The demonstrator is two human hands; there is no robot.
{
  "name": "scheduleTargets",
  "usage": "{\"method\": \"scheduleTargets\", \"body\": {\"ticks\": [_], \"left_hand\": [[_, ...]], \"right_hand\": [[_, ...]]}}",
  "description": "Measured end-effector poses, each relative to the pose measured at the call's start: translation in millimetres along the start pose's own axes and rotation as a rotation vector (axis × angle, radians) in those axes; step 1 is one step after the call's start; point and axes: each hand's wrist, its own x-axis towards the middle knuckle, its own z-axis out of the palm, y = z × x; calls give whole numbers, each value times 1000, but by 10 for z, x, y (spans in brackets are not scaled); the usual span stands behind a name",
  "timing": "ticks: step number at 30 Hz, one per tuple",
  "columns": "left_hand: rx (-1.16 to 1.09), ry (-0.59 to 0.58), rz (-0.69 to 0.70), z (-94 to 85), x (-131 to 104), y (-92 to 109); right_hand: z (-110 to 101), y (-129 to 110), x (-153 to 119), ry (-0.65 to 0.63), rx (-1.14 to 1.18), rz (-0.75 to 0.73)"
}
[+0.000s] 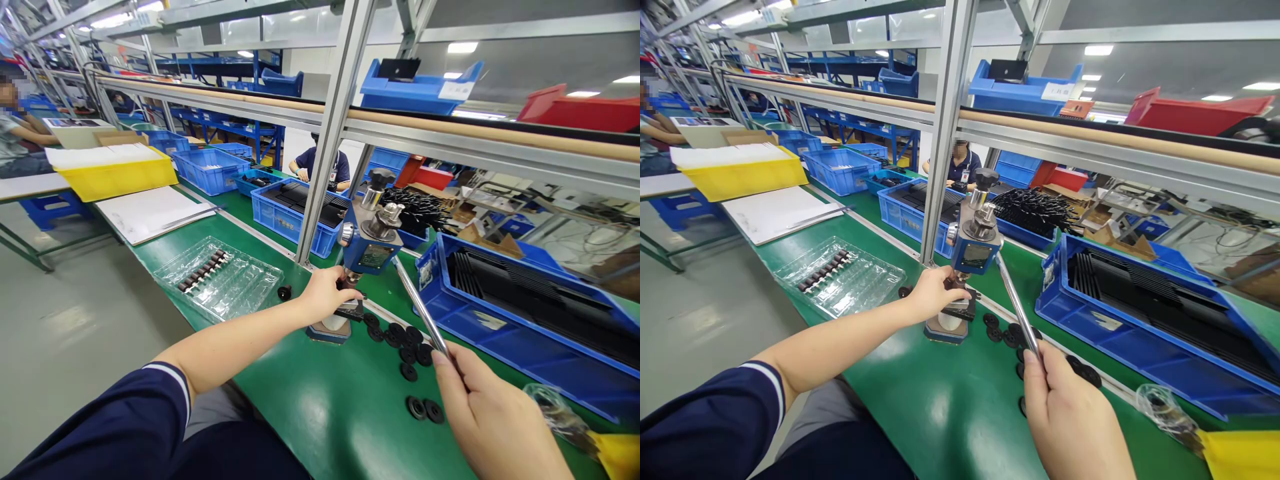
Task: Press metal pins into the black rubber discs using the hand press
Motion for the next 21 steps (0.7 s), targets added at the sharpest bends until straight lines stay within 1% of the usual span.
{"method": "scheduleTargets", "body": {"ticks": [2,4,8,10,12,16,21], "left_hand": [[-5,4,-1,4,0,-2],[-12,-4,-4,6,0,-8],[-1,-15,-11,10,2,-25],[0,-12,-9,11,-2,-32],[-4,-11,1,12,-8,-36],[4,-3,8,15,-20,-29],[-1,14,-11,27,-27,-6]], "right_hand": [[-14,5,-8,-10,17,12],[14,-6,-33,29,-11,38],[173,-47,-89,123,-127,46],[262,-71,-98,153,-171,45],[319,-96,-94,156,-181,70],[297,-140,-73,100,-142,98],[229,-132,-74,111,-92,56]]}}
